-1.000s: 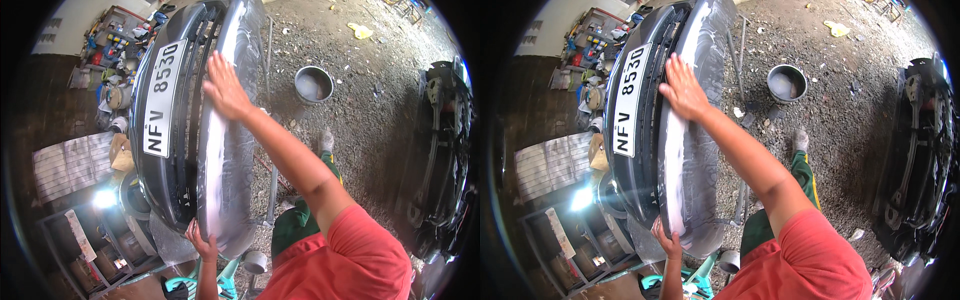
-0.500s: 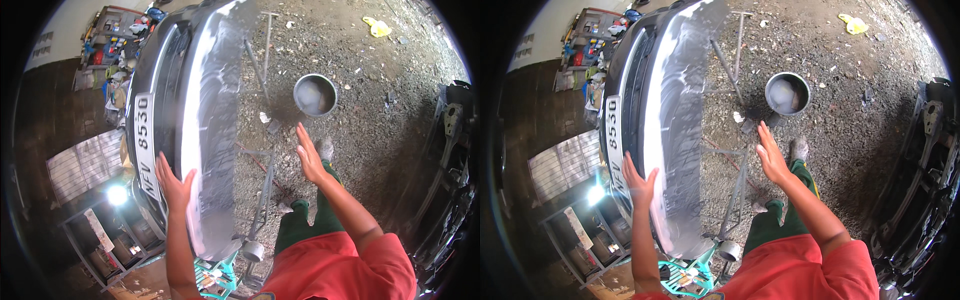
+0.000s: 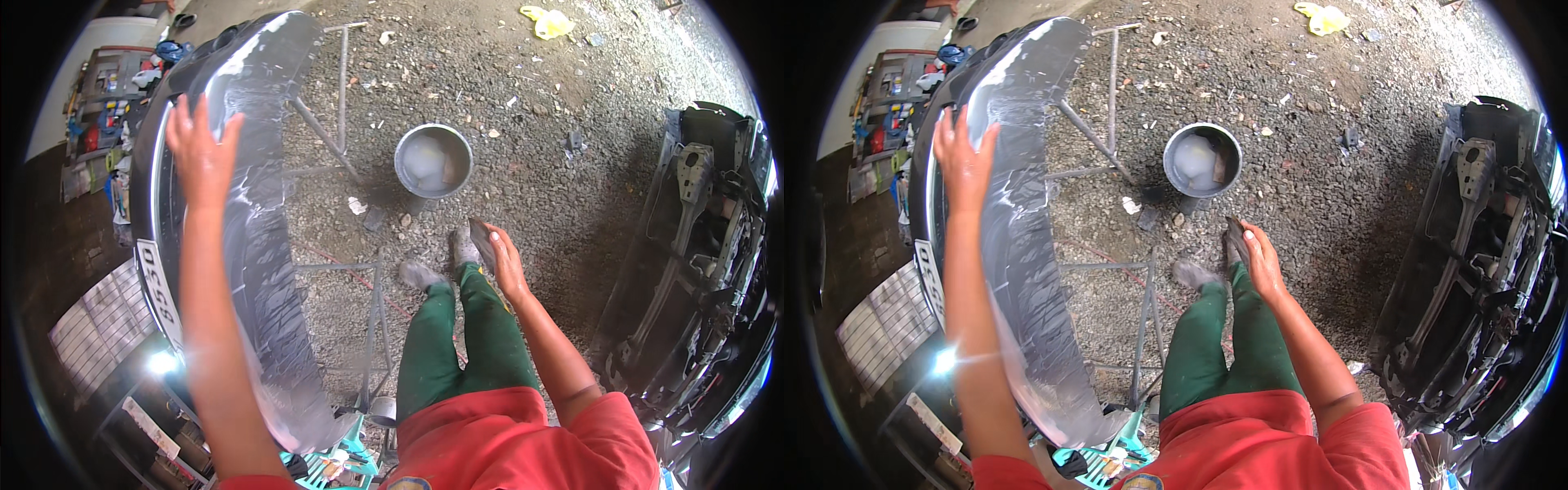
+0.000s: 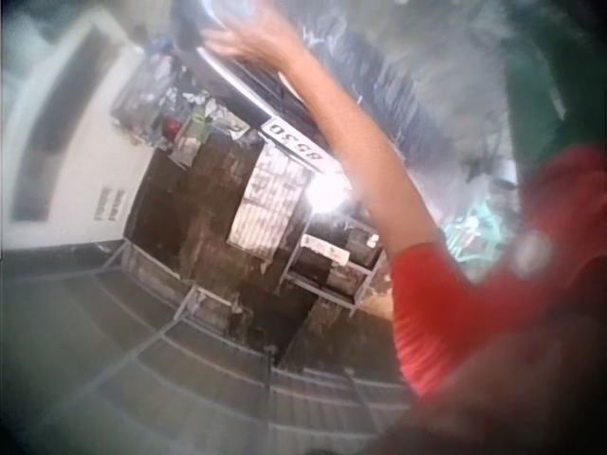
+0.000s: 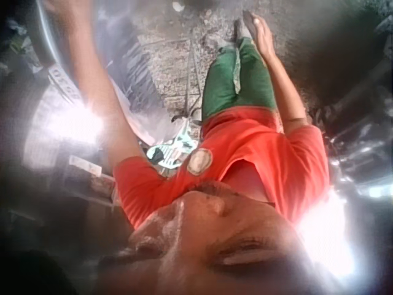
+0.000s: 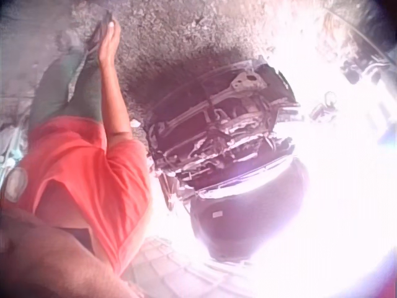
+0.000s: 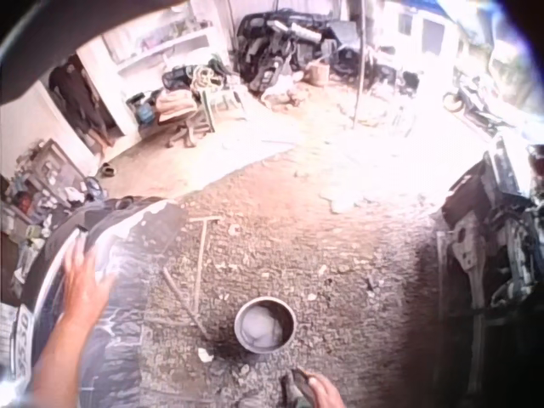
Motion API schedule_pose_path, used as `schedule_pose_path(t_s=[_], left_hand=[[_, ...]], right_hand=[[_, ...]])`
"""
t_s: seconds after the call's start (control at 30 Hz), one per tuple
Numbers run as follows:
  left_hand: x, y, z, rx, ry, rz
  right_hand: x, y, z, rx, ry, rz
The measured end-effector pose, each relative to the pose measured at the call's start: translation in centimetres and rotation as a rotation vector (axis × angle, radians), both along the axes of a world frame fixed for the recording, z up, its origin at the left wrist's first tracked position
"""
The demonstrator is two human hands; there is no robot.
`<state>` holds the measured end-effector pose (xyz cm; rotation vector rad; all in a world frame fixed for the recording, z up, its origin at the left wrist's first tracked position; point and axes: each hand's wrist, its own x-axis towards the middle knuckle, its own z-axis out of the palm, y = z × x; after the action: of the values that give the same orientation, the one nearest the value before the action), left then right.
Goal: The person selects a sanding block from a box, wets it in a bucket, and sands the surface of a car bumper mounted on a stand. They repeatedly dip the block in water and wipe the surface with a cloth.
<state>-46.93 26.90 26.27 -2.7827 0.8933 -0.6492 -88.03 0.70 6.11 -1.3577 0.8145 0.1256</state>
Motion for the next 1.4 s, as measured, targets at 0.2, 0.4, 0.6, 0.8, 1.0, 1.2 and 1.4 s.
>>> schedule_pose_path(t_s=[0.2,0.4,0.6,0.8,1.0,1.2,1.4], left_hand=[[-11.7,-6.8,-13.5,-0.398,0.737,0.049],[-25.4,-4.4,-30.4,-0.737,1.461,0.514],[-27.4,-8.0,-40.0,-0.985,1.622,0.819],[-20.2,-12.1,-53.7,-0.838,1.329,0.843],[-18.0,-14.8,-64.8,0.127,1.149,0.311],[-17.1,-13.9,-70.8,0.420,1.357,0.432],[-15.5,-13.7,-68.5,0.345,1.361,0.297]], right_hand=[[3.9,-1.1,-0.2,-0.008,0.112,-0.147],[9.0,-2.2,-2.6,-0.063,0.152,-0.120],[13.8,-2.8,-16.5,-0.126,0.239,-0.045],[21.3,-0.5,-29.0,0.277,0.372,-0.174],[20.3,-1.6,-45.7,-0.336,0.679,0.068],[20.5,0.8,-50.9,-0.224,0.657,0.313],[19.6,0.2,-47.5,0.027,0.677,0.098]])
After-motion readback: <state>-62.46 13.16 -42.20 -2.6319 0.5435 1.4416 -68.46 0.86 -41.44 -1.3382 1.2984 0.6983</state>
